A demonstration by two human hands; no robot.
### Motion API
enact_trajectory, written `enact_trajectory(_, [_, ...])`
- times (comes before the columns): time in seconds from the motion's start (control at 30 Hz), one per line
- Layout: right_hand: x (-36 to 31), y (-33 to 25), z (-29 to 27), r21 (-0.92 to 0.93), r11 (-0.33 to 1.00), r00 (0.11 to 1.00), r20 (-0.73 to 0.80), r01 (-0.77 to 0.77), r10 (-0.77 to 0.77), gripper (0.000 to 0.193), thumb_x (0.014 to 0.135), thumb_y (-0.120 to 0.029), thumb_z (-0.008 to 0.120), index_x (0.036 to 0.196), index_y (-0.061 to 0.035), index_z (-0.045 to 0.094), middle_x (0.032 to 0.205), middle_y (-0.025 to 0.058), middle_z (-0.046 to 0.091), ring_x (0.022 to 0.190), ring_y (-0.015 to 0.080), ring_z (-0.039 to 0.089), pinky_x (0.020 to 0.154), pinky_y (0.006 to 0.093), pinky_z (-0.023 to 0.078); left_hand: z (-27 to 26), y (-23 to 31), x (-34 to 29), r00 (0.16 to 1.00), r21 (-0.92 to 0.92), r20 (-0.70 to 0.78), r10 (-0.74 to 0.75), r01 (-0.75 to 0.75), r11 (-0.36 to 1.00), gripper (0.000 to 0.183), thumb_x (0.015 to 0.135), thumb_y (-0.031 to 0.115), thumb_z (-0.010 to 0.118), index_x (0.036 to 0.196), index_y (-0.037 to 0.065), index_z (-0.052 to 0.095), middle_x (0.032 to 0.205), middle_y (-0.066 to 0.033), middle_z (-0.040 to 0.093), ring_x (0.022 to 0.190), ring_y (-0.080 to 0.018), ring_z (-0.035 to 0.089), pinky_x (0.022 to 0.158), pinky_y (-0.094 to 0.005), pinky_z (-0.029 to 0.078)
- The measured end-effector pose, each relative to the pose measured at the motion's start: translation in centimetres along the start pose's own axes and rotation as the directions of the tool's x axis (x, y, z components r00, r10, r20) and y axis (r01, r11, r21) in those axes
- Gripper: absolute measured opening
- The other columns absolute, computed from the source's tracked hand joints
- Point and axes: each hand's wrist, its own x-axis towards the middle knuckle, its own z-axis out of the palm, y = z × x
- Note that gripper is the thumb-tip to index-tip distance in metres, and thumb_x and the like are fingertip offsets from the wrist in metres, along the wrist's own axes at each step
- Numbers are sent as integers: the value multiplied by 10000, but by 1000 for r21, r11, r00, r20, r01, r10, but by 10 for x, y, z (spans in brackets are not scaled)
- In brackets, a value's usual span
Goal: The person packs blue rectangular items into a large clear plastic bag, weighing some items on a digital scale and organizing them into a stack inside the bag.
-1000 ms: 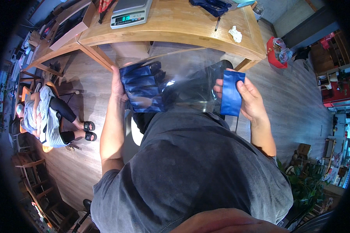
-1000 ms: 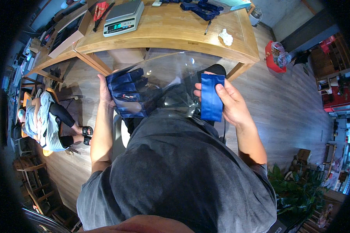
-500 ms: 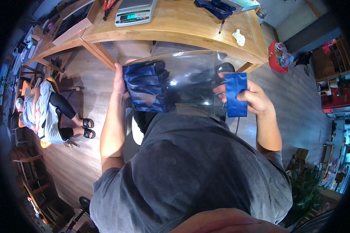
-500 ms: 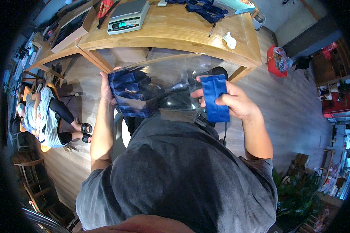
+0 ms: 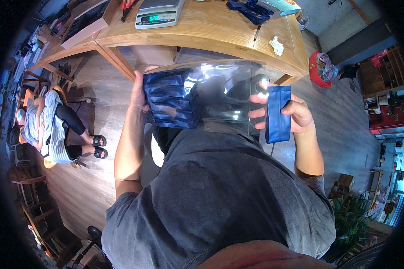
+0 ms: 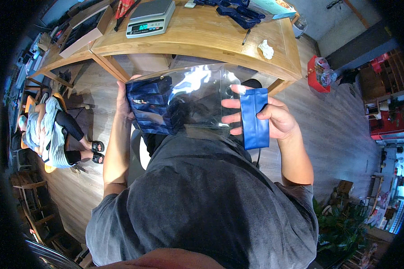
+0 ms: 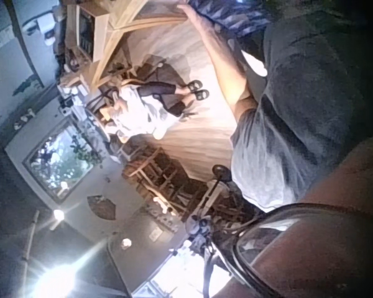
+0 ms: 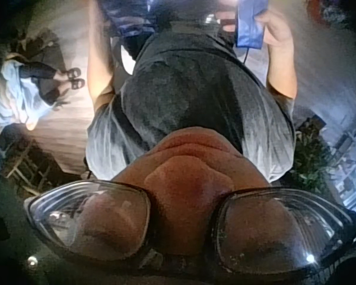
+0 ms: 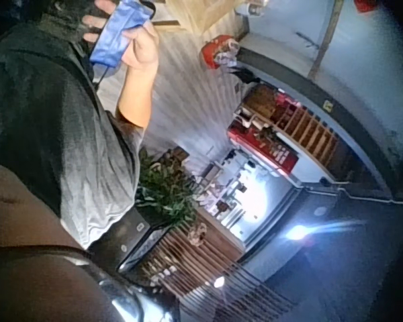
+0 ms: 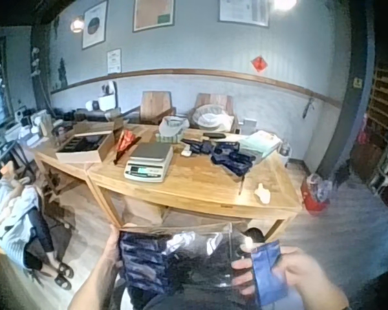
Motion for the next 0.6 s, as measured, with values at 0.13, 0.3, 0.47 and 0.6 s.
enact_trajectory(0.13, [1, -3, -1, -253, 966, 999, -6, 47, -51, 809, 757, -26, 564, 1494, 64, 244, 1498, 330, 311, 1323, 540, 389, 1129, 562, 312, 0, -1, 0, 1000, 2, -23, 18, -18, 1000, 828, 831, 749, 503, 1272, 48, 505, 1187, -167, 628, 1017, -279, 660, 823, -433, 587])
enact_trajectory(0.3, [9, 0, 3, -2, 996, 996, 3, 85, -85, 818, 747, -42, 565, 1491, 67, 242, 1507, 327, 298, 1347, 567, 326, 1139, 599, 266, -8, 1, 1, 998, -34, 55, -5, 7, 999, 762, 866, 720, 475, 1252, 64, 508, 1182, -151, 625, 1056, -271, 638, 886, -434, 556])
enact_trajectory(0.47, [3, 2, -11, -38, 999, 994, 108, -3, 8, 813, 744, -81, 572, 1480, 81, 267, 1504, 314, 320, 1322, 561, 373, 1142, 593, 254, -7, -1, 0, 997, -76, 73, -5, 10, 997, 781, 863, 705, 507, 1273, 40, 507, 1183, -179, 626, 1032, -290, 648, 874, -449, 563])
enact_trajectory(0.6, [-7, 5, -12, -41, 999, 1000, -1, -26, 26, 806, 756, -78, 588, 1483, 76, 274, 1498, 311, 331, 1316, 535, 401, 1113, 572, 322, -8, -1, -1, 995, -66, 93, -18, 24, 998, 734, 893, 688, 467, 1275, 63, 504, 1192, -164, 625, 1069, -285, 636, 898, -451, 553])
